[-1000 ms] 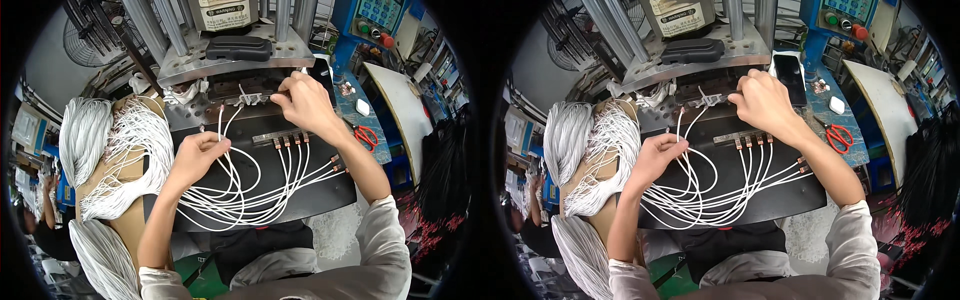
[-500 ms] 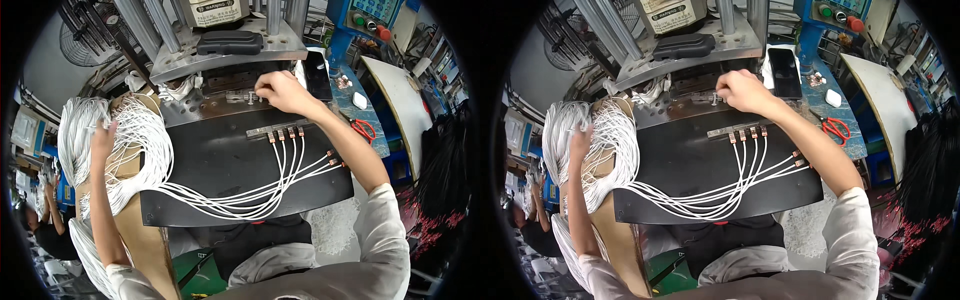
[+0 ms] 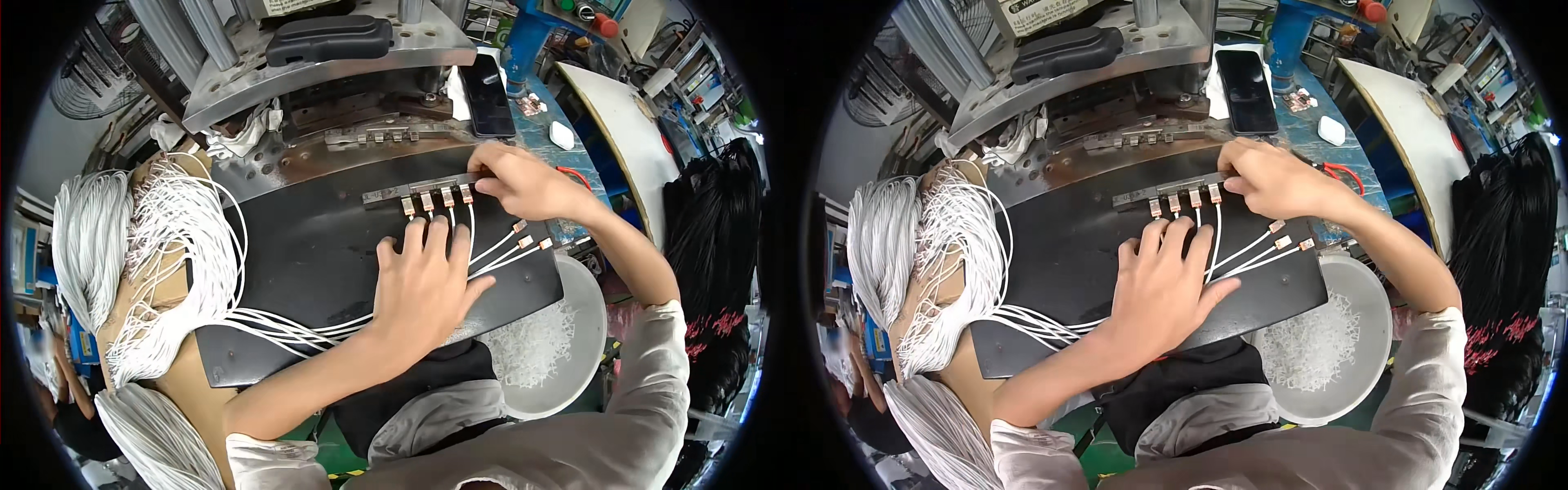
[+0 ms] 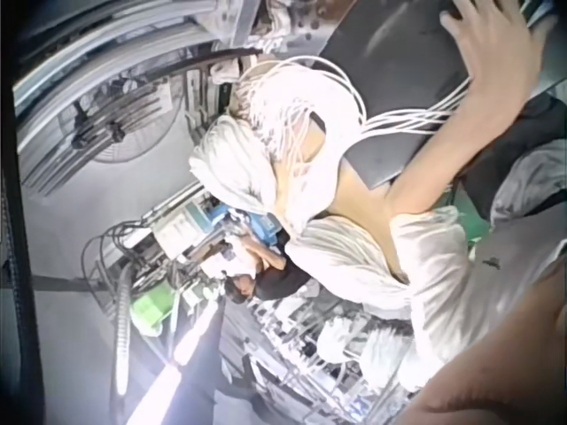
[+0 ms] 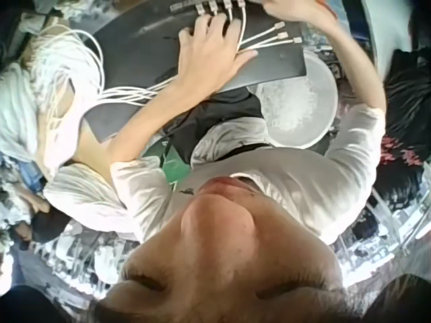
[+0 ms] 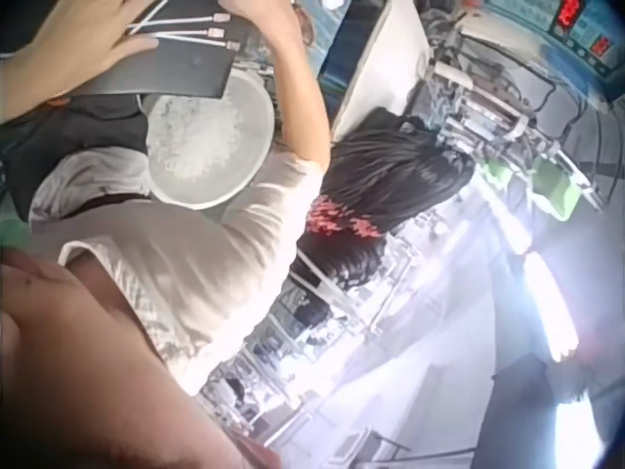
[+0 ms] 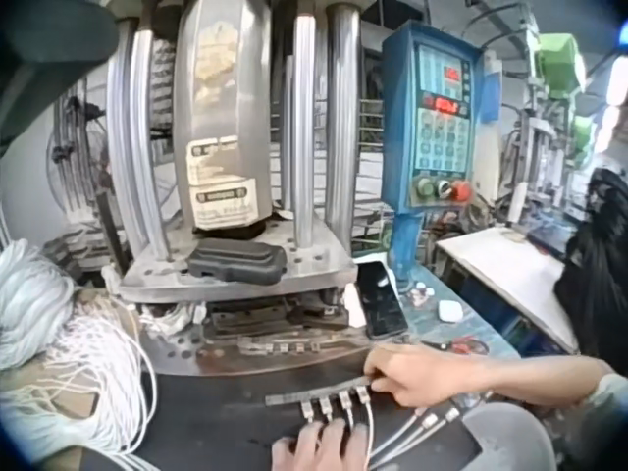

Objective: The person fits cable connectors into a metal fixture plate, loads the fixture into a press machine, and pulls the molded cables out of the machine.

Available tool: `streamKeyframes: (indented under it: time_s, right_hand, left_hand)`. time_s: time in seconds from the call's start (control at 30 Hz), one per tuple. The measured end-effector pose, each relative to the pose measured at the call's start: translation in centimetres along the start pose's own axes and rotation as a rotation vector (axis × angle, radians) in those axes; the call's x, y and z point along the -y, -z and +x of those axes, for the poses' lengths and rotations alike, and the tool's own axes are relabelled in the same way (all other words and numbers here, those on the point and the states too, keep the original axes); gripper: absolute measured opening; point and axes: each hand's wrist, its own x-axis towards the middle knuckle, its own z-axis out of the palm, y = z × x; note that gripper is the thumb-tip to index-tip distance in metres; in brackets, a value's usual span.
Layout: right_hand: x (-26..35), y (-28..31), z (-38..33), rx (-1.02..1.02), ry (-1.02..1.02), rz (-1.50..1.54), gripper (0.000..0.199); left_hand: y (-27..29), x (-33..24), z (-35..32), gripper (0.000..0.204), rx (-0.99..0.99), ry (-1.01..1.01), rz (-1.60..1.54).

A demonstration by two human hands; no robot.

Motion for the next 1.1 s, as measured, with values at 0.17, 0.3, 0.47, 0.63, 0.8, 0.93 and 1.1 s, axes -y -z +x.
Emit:
streamKeyframes:
  time_s: [0.17,0.3,0.47,0.63,0.8,0.93,1.1]
  right_hand:
    - [0.6,-0.4,3.5,0.036,0.066,0.648,0.027]
    - [-0.8,-0.3,11.1,-0.229,0.04,0.728,0.031]
    - [-5.4,1.3,19.9,-0.725,0.247,-0.326,0.018]
    - [-5.7,-0.4,21.4,-0.923,0.475,-0.06,0.02]
    - [-9.4,-1.5,22.5,-0.723,0.376,0.3,0.028]
    - [-4.8,-0.3,18.8,-0.597,0.265,0.768,0.032]
    - [4.1,1.9,8.1,-0.186,0.12,0.703,0.039]
  left_hand:
    - [0.6,0.3,1.0,0.034,0.085,0.131,0.073]
    - [-0.4,4.8,2.9,0.026,-0.144,0.004,0.105]
    - [-0.1,14.1,9.5,0.024,-0.288,-0.086,0.14]
    - [0.0,16.6,9.3,0.025,-0.137,0.074,0.193]
    - [-0.7,16.7,9.6,0.027,-0.144,0.11,0.128]
    - [-0.3,16.5,8.9,0.028,-0.225,0.069,0.165]
    - [3.4,13.2,3.9,0.03,-0.28,0.039,0.286]
